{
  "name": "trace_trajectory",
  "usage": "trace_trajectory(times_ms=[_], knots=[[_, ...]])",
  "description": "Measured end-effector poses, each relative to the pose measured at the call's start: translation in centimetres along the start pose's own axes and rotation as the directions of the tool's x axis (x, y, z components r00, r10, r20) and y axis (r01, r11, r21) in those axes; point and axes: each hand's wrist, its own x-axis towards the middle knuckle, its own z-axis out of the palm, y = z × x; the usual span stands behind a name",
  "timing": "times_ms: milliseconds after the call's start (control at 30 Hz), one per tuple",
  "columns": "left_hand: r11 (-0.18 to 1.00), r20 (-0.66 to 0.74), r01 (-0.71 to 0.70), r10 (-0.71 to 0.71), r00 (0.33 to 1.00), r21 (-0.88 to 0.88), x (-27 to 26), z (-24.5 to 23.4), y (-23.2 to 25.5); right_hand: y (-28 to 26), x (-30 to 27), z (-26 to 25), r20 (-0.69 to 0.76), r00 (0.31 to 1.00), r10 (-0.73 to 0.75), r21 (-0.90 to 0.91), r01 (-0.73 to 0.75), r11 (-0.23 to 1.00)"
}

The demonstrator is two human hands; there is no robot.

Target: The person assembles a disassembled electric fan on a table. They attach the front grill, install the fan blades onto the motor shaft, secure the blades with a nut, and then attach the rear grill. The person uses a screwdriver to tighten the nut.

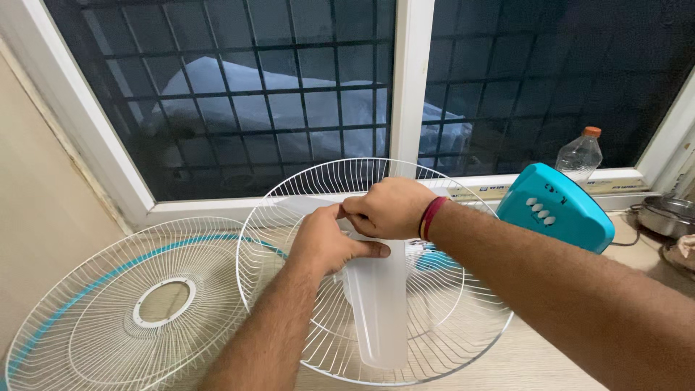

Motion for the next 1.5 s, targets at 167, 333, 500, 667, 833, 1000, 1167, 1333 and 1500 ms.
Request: trace_trajectory(times_ms=[167, 333, 500, 667, 833, 1000, 1167, 1333, 1500], knots=[[1.000, -0.022, -0.023, 0.022, 1.000, -0.019, -0.1, 0.1, -0.3, -0.5, -0.4, -0.6, 0.017, 0.999, 0.037, 0.009, -0.037, 0.999], [0.998, -0.041, -0.033, 0.031, 0.999, -0.060, 0.5, 0.4, -1.3, -1.3, -2.2, -0.2, 0.032, 0.937, 0.348, 0.354, -0.337, 0.872], [0.968, -0.094, -0.250, 0.250, 0.964, 0.015, 1.2, 0.7, -1.8, -2.2, -6.2, 1.7, -0.170, 0.877, 0.450, 0.562, -0.289, 0.775], [0.942, -0.157, -0.159, 0.213, 0.964, 0.297, 0.5, 0.7, -1.8, -1.7, -9.9, 1.8, -0.240, 0.857, 0.456, 0.568, -0.257, 0.782], [0.928, -0.320, -0.090, 0.214, 0.923, 0.361, -0.7, -1.0, -2.7, -0.2, -13.5, 1.1, -0.046, 0.759, 0.650, 0.611, -0.494, 0.619], [0.920, -0.582, -0.077, 0.306, 0.753, 0.384, -2.4, -4.0, -6.0, 2.2, -17.4, 3.0, -0.261, 0.581, 0.771, 0.593, -0.533, 0.603], [0.883, -0.575, -0.063, -0.247, 0.780, -0.465, -3.4, -3.9, -9.1, 3.2, -19.4, 5.7, 0.047, 0.400, 0.915, 0.947, -0.310, 0.087], [0.467, -0.324, -0.137, -0.349, 0.879, -0.874, -2.9, -2.2, -11.9, 1.6, -19.7, 7.1, 0.419, 0.503, 0.756, 0.907, -0.261, -0.329], [0.324, -0.157, -0.085, -0.203, 0.966, -0.942, -4.2, -0.9, -12.3, 0.9, -17.4, 6.7, 0.448, 0.507, 0.736, 0.887, -0.148, -0.438]])
